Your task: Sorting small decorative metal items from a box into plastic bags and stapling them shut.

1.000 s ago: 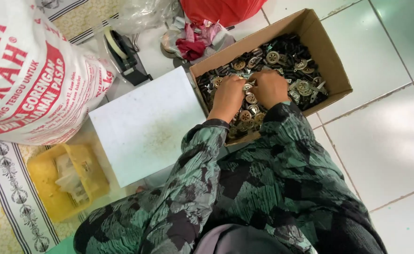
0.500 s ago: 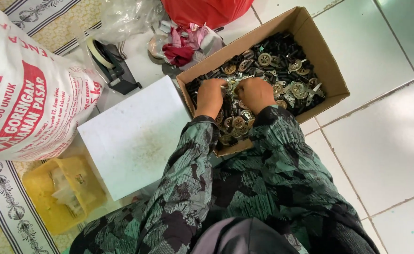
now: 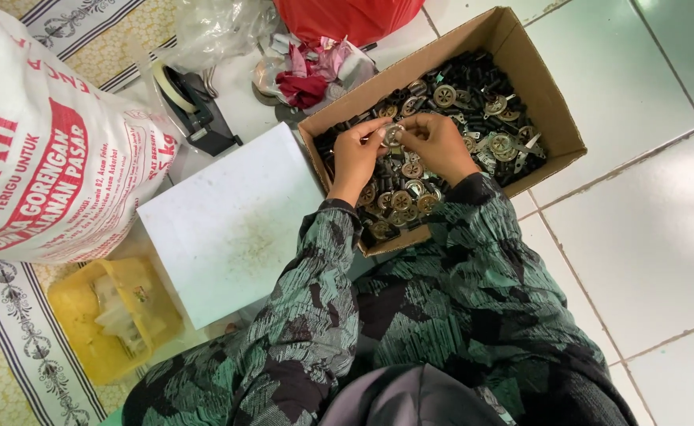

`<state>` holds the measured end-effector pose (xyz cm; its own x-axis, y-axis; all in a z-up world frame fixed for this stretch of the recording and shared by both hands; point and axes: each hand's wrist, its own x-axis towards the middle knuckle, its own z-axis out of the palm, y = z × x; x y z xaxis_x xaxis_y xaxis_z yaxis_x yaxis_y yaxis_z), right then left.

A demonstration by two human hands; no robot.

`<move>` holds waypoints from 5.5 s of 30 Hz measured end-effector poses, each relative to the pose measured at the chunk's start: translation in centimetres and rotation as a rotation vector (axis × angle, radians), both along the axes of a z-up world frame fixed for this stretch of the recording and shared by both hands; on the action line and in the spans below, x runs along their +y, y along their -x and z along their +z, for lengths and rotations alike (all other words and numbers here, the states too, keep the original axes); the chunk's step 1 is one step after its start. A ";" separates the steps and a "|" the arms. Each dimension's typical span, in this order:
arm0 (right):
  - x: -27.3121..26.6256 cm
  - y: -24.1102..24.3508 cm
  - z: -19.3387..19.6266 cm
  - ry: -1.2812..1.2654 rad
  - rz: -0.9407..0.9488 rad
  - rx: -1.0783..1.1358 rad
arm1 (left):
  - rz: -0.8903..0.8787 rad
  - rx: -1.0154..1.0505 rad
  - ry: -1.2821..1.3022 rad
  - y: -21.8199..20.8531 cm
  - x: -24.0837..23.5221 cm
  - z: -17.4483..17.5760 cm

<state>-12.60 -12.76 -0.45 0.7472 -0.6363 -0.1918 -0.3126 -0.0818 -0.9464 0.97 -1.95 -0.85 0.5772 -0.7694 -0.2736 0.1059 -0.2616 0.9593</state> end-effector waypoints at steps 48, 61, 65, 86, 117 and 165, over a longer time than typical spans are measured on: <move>21.1 -13.8 5.6 0.367 0.328 0.088 | 0.173 -1.039 -0.211 -10.3 29.5 1.5; 24.4 -14.1 5.4 0.372 0.419 0.113 | 0.182 -1.134 -0.383 -10.2 30.0 1.0; 25.1 -14.4 4.1 0.444 0.390 0.129 | 0.215 -1.121 -0.363 -10.0 29.9 1.2; 23.4 -10.0 10.4 0.453 0.350 0.043 | 0.257 -1.032 -0.161 -8.0 31.2 5.0; 0.1 -8.2 -9.5 0.990 0.459 0.264 | -0.688 -1.233 -0.500 -5.7 1.7 -1.2; 19.8 -4.3 8.4 0.093 0.561 0.177 | 0.101 -0.166 -0.088 -0.5 28.3 5.5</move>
